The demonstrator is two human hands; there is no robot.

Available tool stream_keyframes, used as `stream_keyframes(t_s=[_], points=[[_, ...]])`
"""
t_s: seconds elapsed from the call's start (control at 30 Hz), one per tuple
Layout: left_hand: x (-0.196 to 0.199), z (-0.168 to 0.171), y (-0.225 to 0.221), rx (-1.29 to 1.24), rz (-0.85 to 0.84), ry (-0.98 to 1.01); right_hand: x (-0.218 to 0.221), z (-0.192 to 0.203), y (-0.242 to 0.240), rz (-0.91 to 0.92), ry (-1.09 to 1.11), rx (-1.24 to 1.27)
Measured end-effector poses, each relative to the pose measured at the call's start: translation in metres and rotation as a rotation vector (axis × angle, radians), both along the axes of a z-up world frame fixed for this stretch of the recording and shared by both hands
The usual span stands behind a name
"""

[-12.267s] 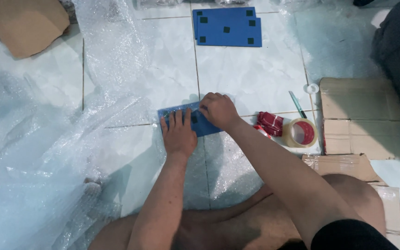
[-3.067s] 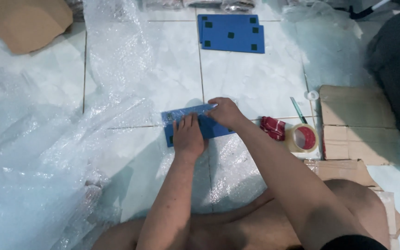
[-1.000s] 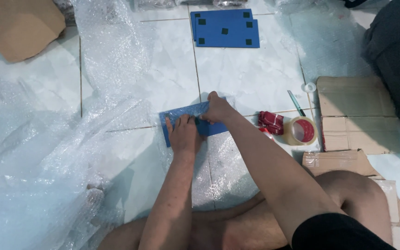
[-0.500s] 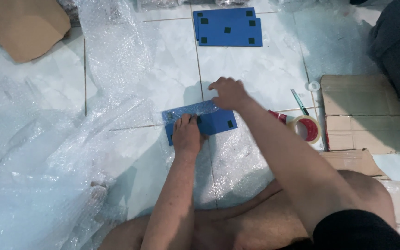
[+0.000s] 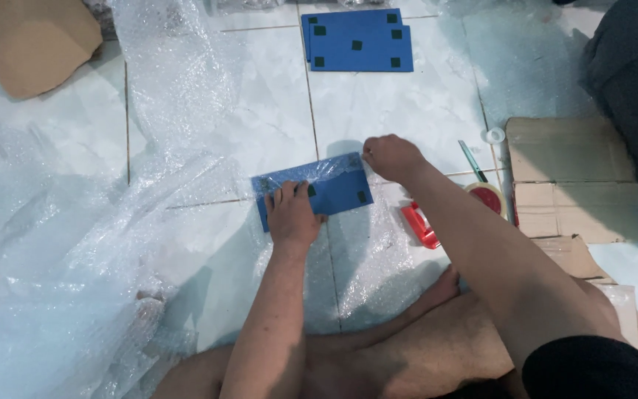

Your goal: Wrapping a blue rectangular object in bubble wrap and securing it with tape

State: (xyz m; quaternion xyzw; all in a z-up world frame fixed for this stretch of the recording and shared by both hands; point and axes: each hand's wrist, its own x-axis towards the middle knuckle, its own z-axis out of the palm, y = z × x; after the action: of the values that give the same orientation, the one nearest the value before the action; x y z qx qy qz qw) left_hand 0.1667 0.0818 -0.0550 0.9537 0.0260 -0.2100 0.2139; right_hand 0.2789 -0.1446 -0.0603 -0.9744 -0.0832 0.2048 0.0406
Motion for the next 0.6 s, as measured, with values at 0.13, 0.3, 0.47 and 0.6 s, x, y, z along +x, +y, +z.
stream_keyframes(t_s=[0.13,0.3,0.47,0.6], points=[[0.0,-0.002,0.001,-0.036,0.01,-0.029,0.007,0.011,0.019,0.206,-0.169,-0.162],[-0.001,0.005,0.002,0.014,-0.001,-0.021,0.025,-0.029,0.024,0.276,-0.044,-0.157],[-0.003,0.012,0.001,0.034,-0.015,-0.023,0.043,-0.057,0.024,0.208,0.086,-0.094],[-0.009,0.016,0.002,0.025,-0.013,-0.022,0.032,-0.03,0.038,0.262,0.05,-0.159]])
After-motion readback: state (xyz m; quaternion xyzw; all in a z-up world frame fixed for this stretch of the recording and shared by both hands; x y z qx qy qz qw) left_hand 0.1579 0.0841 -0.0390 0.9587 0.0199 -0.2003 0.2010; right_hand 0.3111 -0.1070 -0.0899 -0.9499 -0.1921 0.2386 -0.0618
